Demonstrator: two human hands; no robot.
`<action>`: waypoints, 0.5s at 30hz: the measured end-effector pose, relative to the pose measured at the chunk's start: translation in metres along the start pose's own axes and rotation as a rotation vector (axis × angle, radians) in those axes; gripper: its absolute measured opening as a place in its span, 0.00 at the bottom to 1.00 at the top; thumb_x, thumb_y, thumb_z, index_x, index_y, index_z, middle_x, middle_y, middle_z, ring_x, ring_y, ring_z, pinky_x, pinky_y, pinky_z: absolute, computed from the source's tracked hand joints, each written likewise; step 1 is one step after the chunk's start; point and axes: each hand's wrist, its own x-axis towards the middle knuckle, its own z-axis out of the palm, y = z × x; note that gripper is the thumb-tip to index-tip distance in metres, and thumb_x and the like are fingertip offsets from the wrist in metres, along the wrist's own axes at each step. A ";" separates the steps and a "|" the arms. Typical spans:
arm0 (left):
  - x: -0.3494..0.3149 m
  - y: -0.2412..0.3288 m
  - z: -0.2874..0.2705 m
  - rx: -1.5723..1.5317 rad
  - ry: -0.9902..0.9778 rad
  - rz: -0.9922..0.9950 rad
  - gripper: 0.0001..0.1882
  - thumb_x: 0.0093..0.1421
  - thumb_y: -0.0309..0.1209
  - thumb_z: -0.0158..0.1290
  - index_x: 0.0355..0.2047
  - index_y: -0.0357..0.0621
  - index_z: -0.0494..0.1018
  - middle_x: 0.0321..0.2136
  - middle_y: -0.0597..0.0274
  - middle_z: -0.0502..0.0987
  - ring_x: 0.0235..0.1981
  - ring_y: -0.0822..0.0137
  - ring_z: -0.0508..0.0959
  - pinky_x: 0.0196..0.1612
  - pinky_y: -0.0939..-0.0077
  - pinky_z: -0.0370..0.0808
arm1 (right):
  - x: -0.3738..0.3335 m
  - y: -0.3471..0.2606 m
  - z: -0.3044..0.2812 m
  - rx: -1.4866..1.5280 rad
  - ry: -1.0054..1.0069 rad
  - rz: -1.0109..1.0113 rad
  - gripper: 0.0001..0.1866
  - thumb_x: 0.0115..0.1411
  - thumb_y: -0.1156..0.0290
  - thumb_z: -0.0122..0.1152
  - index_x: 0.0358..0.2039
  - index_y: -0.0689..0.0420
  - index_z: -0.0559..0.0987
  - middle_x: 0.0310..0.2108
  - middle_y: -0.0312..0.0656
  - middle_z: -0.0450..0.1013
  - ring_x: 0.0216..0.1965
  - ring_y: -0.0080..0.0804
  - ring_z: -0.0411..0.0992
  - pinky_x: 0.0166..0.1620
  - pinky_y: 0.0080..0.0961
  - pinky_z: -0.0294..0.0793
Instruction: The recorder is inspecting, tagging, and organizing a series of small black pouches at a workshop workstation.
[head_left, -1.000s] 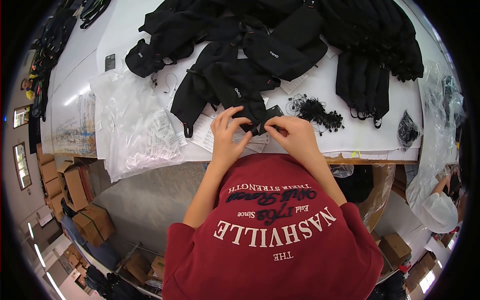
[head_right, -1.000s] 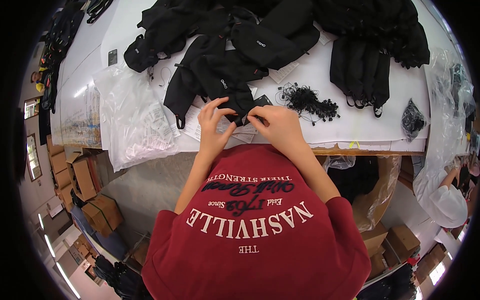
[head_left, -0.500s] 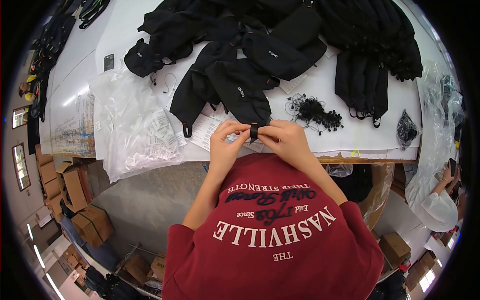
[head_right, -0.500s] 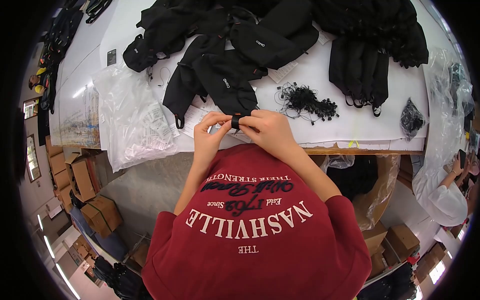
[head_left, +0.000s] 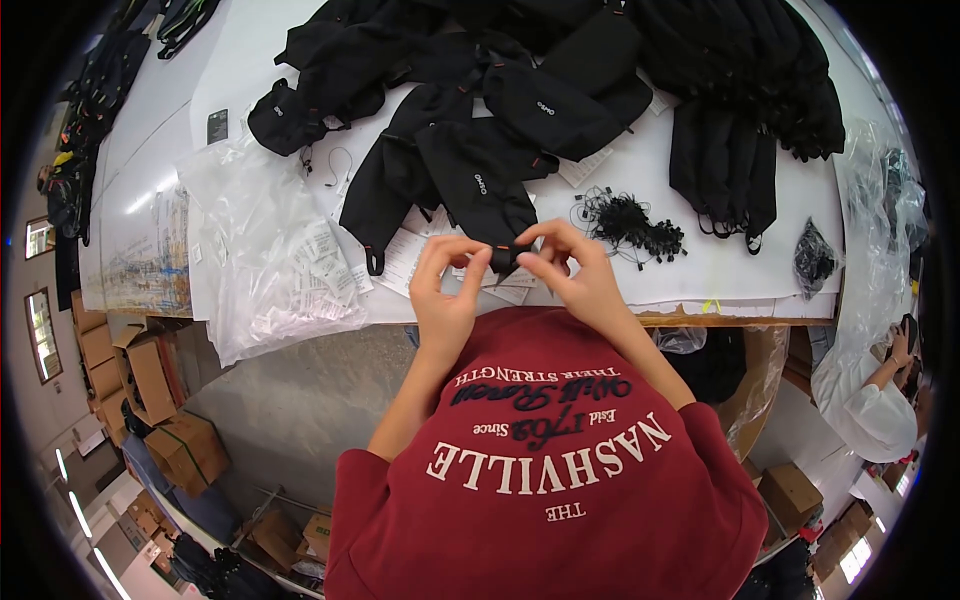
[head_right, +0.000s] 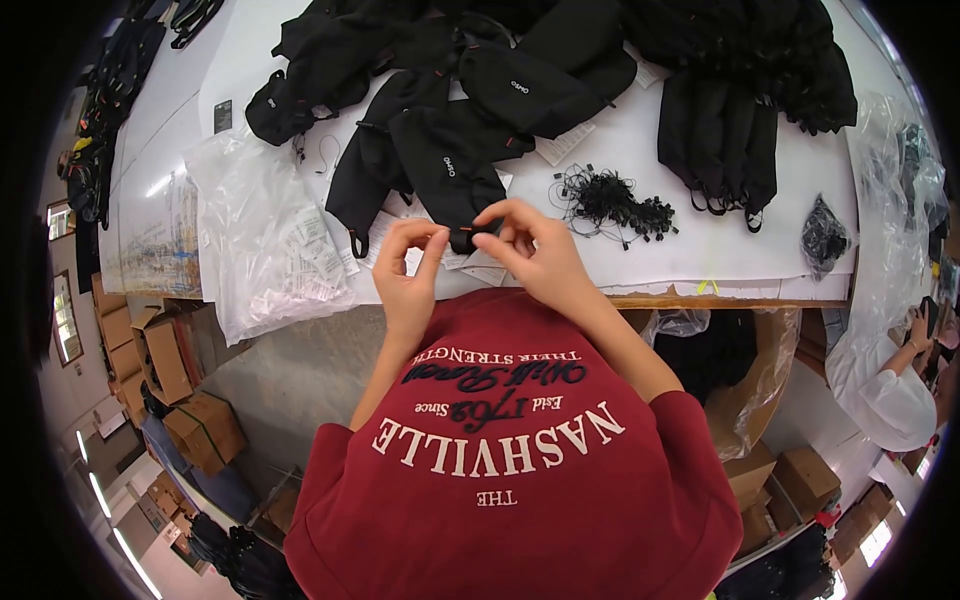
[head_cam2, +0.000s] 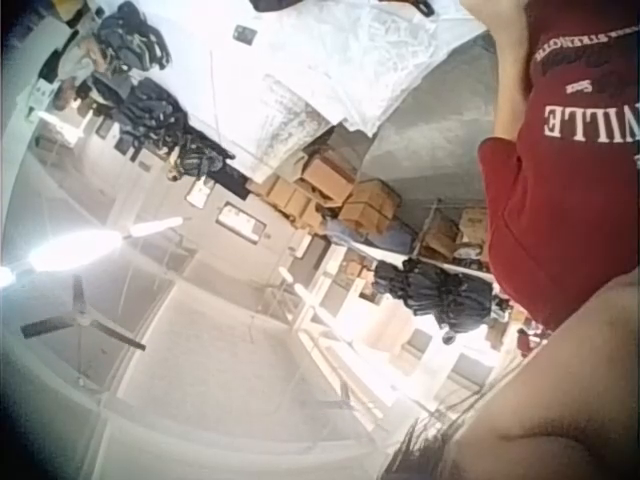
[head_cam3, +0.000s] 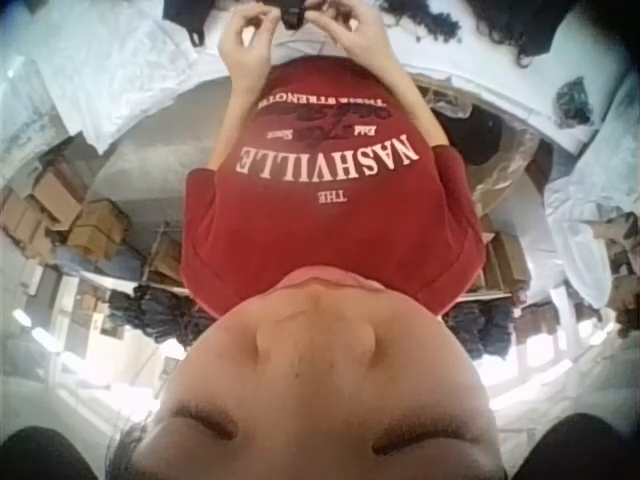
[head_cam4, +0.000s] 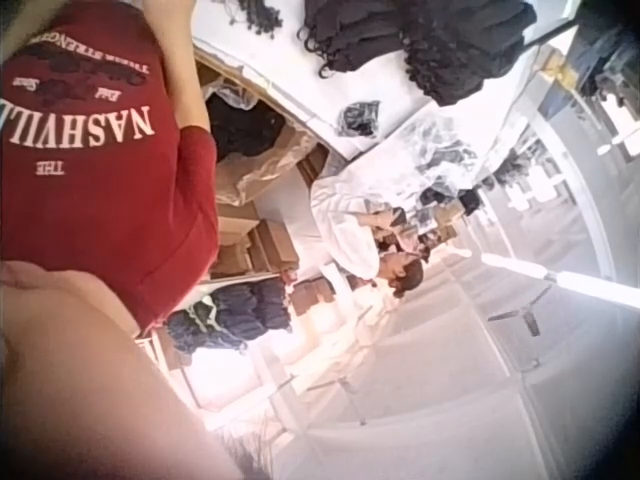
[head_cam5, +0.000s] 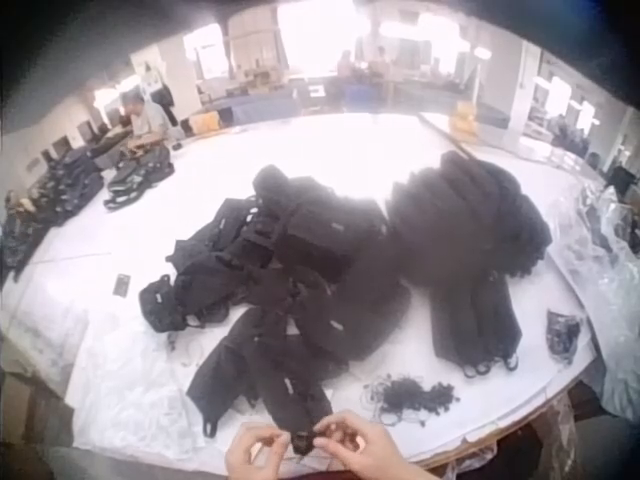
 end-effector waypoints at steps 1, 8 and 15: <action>0.001 0.000 -0.003 -0.129 0.044 -0.050 0.04 0.56 0.21 0.56 0.32 0.35 0.74 0.30 0.62 0.75 0.30 0.75 0.72 0.36 0.82 0.68 | 0.001 0.000 -0.005 0.192 -0.010 0.083 0.04 0.57 0.73 0.60 0.32 0.58 0.75 0.19 0.30 0.69 0.21 0.14 0.66 0.26 0.16 0.63; 0.006 0.019 -0.010 -0.716 -0.180 -0.322 0.05 0.60 0.23 0.53 0.37 0.37 0.71 0.27 0.68 0.72 0.27 0.80 0.70 0.32 0.87 0.66 | 0.001 -0.012 -0.023 0.580 0.012 0.100 0.05 0.59 0.75 0.58 0.34 0.57 0.70 0.28 0.34 0.71 0.30 0.17 0.67 0.31 0.13 0.62; 0.008 0.032 -0.001 -0.502 -0.165 -0.385 0.04 0.59 0.23 0.56 0.34 0.37 0.75 0.19 0.80 0.61 0.19 0.88 0.57 0.23 0.91 0.52 | -0.001 -0.010 -0.016 0.706 -0.132 0.095 0.07 0.61 0.75 0.56 0.40 0.59 0.70 0.32 0.37 0.72 0.36 0.20 0.71 0.38 0.15 0.68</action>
